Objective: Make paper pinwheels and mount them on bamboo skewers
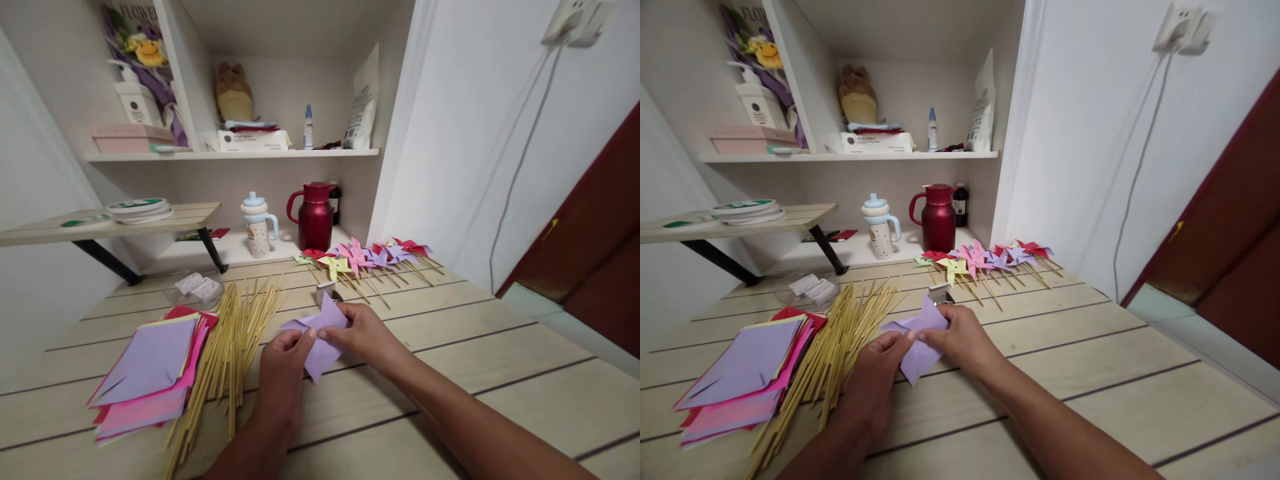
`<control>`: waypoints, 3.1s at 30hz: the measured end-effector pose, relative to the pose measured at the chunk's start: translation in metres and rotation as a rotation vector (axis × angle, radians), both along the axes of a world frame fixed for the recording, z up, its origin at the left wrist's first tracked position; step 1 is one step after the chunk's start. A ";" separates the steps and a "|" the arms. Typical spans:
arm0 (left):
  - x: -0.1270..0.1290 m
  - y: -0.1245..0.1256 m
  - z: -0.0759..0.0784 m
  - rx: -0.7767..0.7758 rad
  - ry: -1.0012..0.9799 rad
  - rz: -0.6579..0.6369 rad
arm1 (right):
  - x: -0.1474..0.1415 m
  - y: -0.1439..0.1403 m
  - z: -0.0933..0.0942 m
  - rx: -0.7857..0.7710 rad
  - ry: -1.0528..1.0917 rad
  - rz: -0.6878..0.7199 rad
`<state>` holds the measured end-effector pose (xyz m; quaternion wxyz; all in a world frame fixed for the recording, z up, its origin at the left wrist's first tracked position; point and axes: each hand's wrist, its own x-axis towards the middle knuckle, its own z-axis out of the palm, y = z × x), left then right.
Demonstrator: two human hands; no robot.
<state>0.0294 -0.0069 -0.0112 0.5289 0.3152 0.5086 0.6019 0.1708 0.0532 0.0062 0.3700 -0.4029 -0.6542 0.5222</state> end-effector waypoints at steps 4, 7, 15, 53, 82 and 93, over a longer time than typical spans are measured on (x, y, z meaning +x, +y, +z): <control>-0.001 0.001 0.000 -0.004 -0.008 0.009 | 0.001 -0.003 0.005 -0.058 0.057 0.062; -0.002 0.000 0.000 -0.013 -0.012 0.009 | 0.001 -0.001 0.005 -0.054 0.062 0.080; 0.000 -0.003 0.001 -0.003 -0.023 -0.003 | 0.001 0.004 -0.005 0.037 0.013 0.046; 0.001 -0.006 0.004 -0.019 -0.009 0.060 | -0.005 -0.006 0.004 -0.219 0.149 0.076; -0.005 -0.008 0.016 -0.054 0.056 -0.003 | 0.000 -0.005 0.004 -0.041 -0.004 0.045; -0.007 -0.002 0.014 -0.057 0.074 0.058 | -0.001 -0.004 0.002 0.001 0.090 0.094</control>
